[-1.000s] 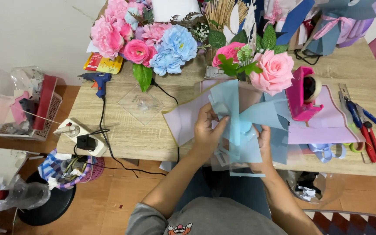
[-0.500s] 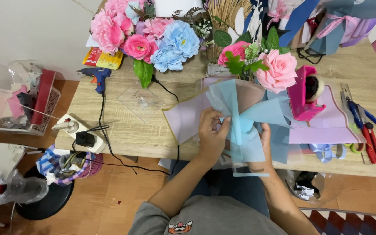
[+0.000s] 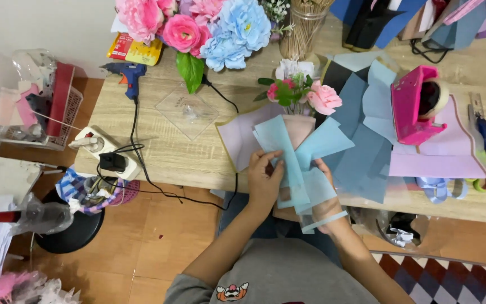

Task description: The person wraps a bouquet of artificial flowers with light blue and pink tissue paper. They fold the paper around the stems, secure it with tape, and adjust the layers to create a finished bouquet.

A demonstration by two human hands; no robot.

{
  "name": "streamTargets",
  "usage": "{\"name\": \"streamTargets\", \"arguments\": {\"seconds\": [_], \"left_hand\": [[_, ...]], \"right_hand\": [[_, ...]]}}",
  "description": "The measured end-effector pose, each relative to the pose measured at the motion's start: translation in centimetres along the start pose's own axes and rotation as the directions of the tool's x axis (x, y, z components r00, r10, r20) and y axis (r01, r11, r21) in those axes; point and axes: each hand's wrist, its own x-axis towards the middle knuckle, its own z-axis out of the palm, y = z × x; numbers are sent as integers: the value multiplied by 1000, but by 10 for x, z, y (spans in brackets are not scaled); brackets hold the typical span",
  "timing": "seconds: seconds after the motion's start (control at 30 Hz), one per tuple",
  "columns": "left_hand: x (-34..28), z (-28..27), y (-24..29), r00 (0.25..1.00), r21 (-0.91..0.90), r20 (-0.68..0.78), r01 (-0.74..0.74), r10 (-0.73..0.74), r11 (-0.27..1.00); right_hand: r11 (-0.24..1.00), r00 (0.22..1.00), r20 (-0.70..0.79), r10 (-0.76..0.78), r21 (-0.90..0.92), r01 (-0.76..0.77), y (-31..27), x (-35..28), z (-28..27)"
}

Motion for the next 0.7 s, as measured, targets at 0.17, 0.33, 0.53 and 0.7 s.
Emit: {"name": "streamTargets", "arguments": {"seconds": [0.17,0.33,0.53,0.7], "left_hand": [[-1,-1,-13,996,30,52,67,-68,997],[2,-2,-15,986,22,93,140,-141,990],[7,-4,-18,982,-32,97,168,-164,985],[10,-5,-14,966,-29,146,222,-215,975]], "right_hand": [[985,990,34,139,-105,-135,-31,-10,0],[871,985,75,152,-481,-98,-97,-19,-41],[707,998,-32,56,-705,-62,-163,3,-54],[568,945,327,-10,-776,274,-157,49,-1]]}}
